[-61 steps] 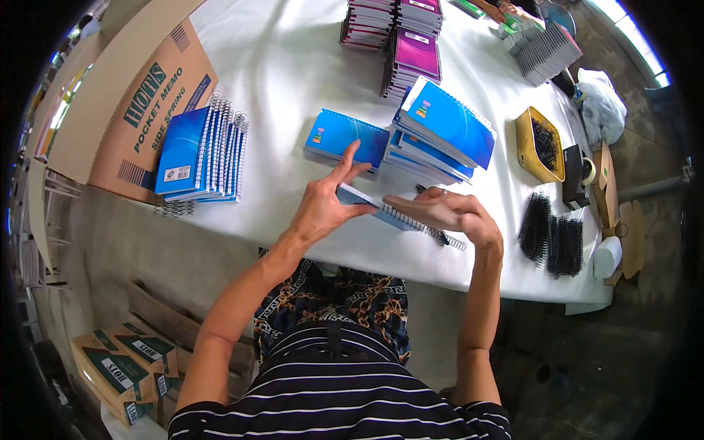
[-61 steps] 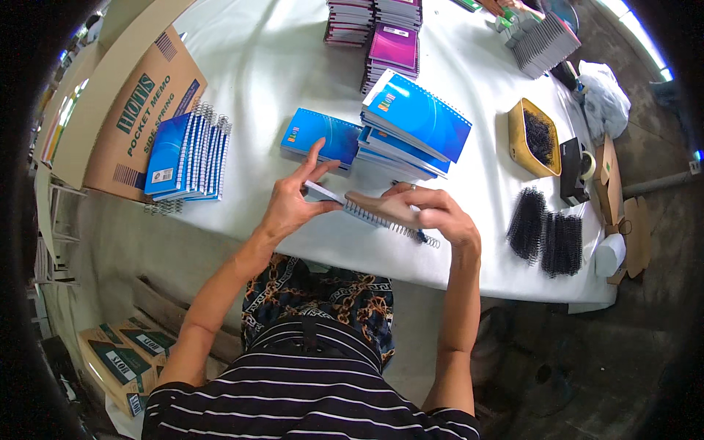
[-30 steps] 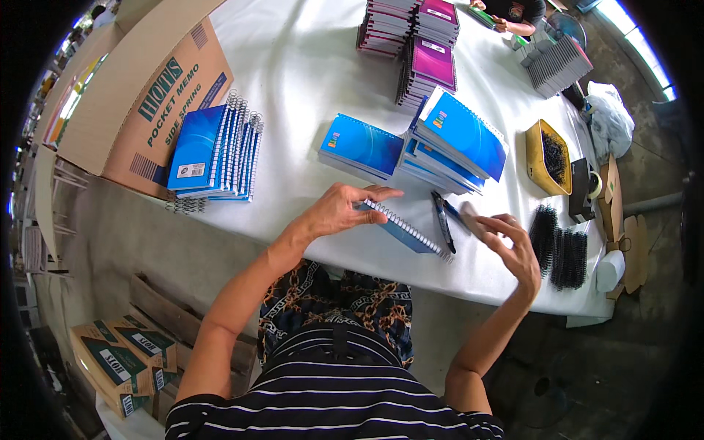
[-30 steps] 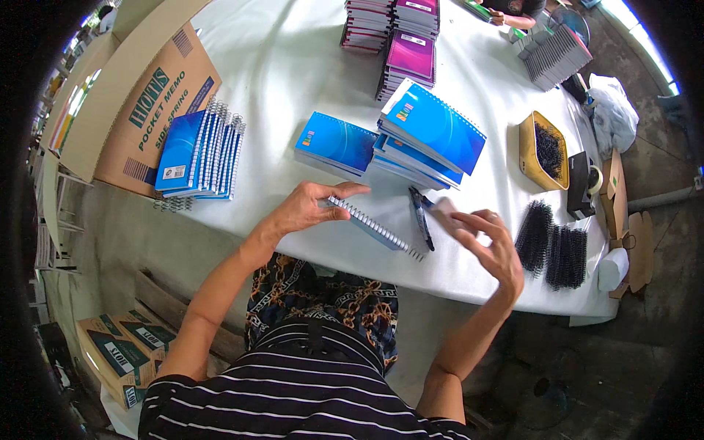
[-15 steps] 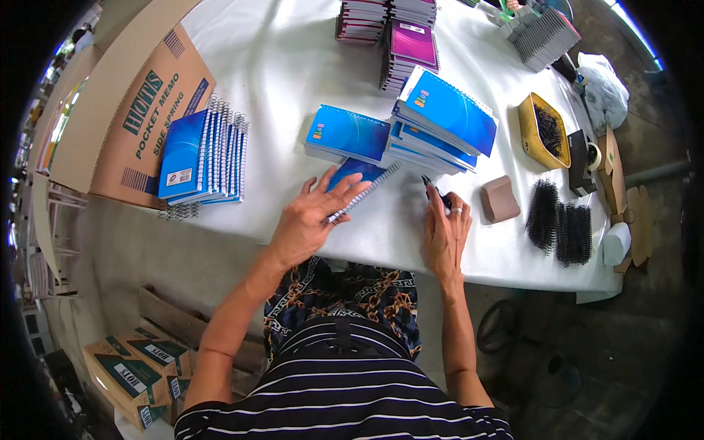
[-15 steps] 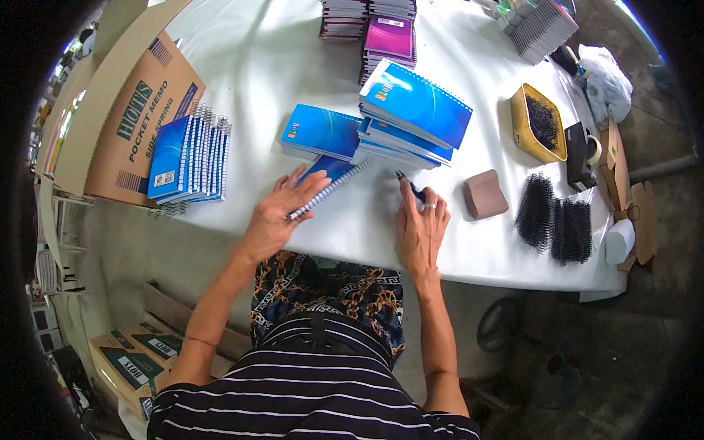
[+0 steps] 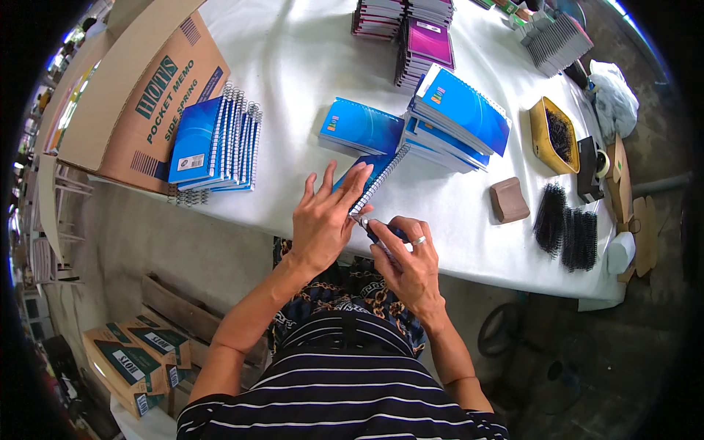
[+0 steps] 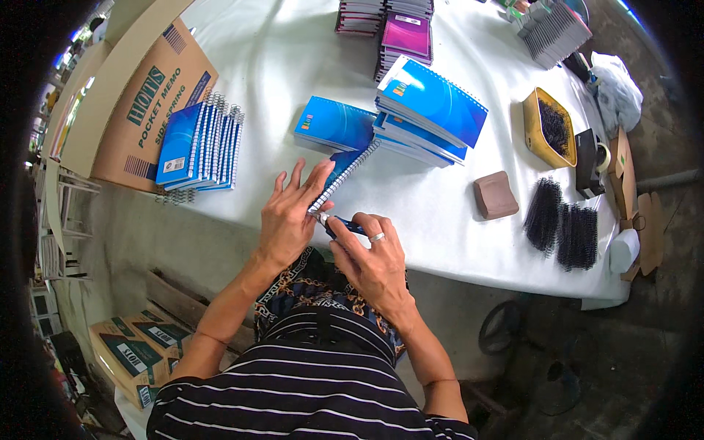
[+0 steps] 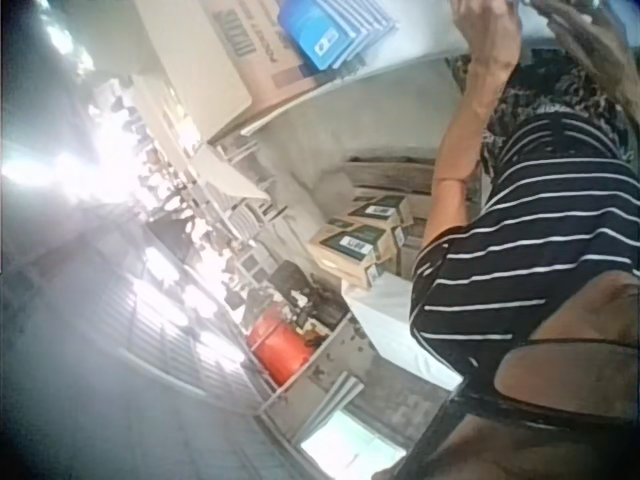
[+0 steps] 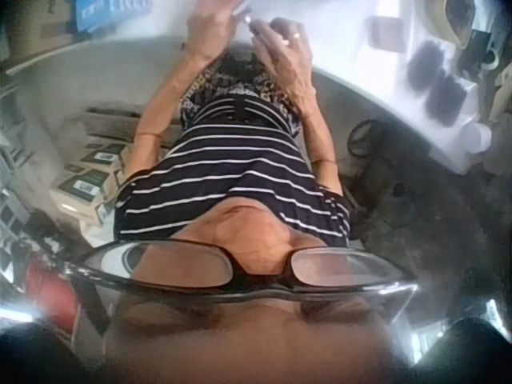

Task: The person uses pliers to cut a long metal spiral coil to the width of several small notebooks and then inserts the cut coil segments into the punched holes of each notebook by hand.

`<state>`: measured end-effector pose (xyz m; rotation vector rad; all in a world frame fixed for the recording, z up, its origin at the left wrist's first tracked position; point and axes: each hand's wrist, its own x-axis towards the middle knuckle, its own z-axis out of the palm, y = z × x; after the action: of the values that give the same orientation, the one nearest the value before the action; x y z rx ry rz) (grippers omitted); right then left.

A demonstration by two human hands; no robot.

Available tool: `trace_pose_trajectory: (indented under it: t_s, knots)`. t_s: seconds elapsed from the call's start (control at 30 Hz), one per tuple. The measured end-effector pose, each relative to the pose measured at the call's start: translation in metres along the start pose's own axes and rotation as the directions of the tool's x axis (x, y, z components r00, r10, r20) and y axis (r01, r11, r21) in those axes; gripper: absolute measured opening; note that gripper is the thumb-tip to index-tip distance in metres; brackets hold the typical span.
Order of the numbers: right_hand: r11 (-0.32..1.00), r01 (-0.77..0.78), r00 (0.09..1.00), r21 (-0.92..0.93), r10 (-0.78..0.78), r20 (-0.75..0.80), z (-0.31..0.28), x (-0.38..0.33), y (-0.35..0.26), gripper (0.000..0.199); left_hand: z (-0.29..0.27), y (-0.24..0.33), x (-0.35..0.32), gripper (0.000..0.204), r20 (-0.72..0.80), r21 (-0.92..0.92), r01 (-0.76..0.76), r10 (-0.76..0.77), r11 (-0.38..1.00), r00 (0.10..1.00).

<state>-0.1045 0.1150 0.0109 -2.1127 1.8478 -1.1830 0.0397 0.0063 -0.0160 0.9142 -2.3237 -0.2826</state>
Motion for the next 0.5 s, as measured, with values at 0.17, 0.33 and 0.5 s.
trace_pose_trajectory:
  t_s: [0.17,0.33,0.5]
  knots:
    - [0.632,-0.576,0.812,0.519,0.370,0.451,-0.013,0.009,-0.001,0.028,-0.005,-0.001,-0.005,0.067,0.011,-0.032,0.026,-0.026,0.999,1.000]
    - [0.763,-0.449,0.862,0.466,0.234,0.449,-0.028,0.028,0.006,0.026,-0.037,-0.002,0.000,0.064,-0.061,0.146,-0.021,0.030,0.989,0.998]
    - [0.952,-0.292,0.952,-0.095,0.299,0.066,-0.017,0.026,0.047,0.028,-0.112,-0.041,0.021,0.061,-0.314,0.288,0.053,0.042,0.956,0.948]
